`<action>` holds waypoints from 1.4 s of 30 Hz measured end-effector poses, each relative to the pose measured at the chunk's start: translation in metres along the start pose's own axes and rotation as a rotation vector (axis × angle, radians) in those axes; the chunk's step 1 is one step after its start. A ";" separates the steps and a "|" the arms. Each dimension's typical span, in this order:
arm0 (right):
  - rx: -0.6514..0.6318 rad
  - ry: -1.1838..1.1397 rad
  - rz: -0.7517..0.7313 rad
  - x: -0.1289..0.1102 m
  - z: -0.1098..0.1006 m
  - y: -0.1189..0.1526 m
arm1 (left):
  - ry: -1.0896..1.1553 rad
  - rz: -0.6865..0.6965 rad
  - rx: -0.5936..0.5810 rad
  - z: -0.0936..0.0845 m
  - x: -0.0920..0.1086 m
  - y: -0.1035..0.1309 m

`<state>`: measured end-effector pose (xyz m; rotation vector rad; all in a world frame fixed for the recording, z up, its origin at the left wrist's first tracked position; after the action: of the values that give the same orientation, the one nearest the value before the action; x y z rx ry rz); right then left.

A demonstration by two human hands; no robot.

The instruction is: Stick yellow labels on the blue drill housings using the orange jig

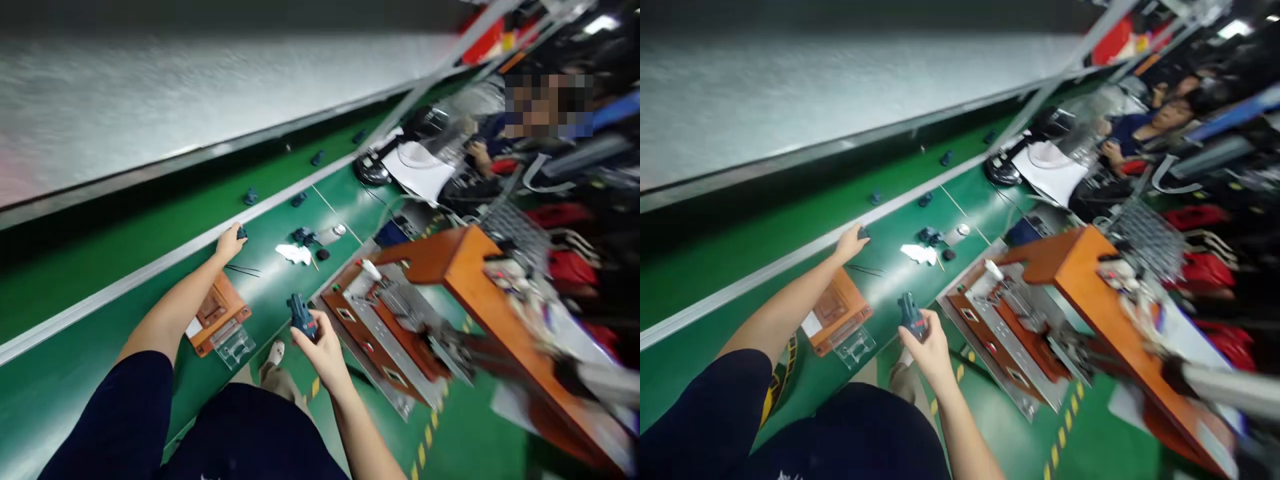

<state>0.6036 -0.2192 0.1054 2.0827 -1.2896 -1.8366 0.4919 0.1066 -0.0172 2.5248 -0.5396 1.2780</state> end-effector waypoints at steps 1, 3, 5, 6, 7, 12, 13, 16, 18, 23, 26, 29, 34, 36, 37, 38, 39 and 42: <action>0.052 0.018 -0.040 -0.004 -0.008 0.002 | 0.014 0.022 -0.029 0.019 0.011 0.002; 0.140 0.042 -0.080 -0.008 -0.025 0.005 | 0.037 0.051 -0.051 0.041 0.029 0.006; 0.197 0.047 -0.089 -0.006 -0.044 0.011 | 0.059 0.072 -0.024 0.046 0.042 0.011; 0.216 0.044 -0.093 -0.003 -0.054 0.014 | 0.073 0.086 0.003 0.044 0.050 0.014; 0.231 0.041 -0.101 0.001 -0.063 0.018 | 0.089 0.101 0.036 0.041 0.059 0.018; 0.280 0.054 -0.204 0.018 -0.112 0.040 | 0.210 0.176 0.074 0.051 0.132 0.084; 0.287 0.068 -0.230 0.020 -0.121 0.046 | 0.264 0.189 0.030 0.061 0.152 0.109; 0.322 0.126 -0.335 0.025 -0.151 0.062 | 0.619 0.204 -0.215 0.101 0.216 0.196; 0.364 0.172 -0.441 0.027 -0.172 0.075 | 0.925 0.148 -0.305 0.124 0.253 0.250; 0.464 0.246 -0.702 0.041 -0.219 0.103 | 1.160 0.112 -0.274 0.159 0.313 0.322; 0.494 0.242 -0.800 0.053 -0.243 0.114 | 1.184 0.109 -0.252 0.178 0.333 0.341; 0.458 0.172 -0.784 0.067 -0.265 0.119 | 1.204 0.064 -0.269 0.195 0.348 0.357; -0.124 -0.382 -0.391 0.093 -0.278 0.110 | 1.121 0.002 -0.249 0.212 0.363 0.374; -0.354 -0.606 -0.278 0.099 -0.276 0.111 | 1.051 0.036 -0.186 0.213 0.365 0.376; -0.413 -0.681 -0.245 0.102 -0.277 0.112 | 1.026 0.051 -0.164 0.214 0.366 0.376; -0.443 -0.731 -0.224 0.104 -0.278 0.113 | 1.008 0.060 -0.154 0.215 0.367 0.377; -0.457 -0.763 -0.211 0.105 -0.280 0.114 | 0.999 0.062 -0.153 0.217 0.368 0.377; -0.464 -0.793 -0.185 0.112 -0.286 0.116 | 0.991 0.039 -0.175 0.227 0.371 0.378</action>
<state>0.7773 -0.4919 0.1628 1.2976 -0.6262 -2.8513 0.6911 -0.3985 0.1769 1.4517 -0.4161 2.1183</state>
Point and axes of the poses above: each hand's wrist, its own y-axis away from the middle knuckle, its own z-axis out of the palm, x = y × z, the point moved 5 cm from there along -y, towards the middle knuckle, and after that the axes turned 13 degrees about z, right-handed, at the moved point
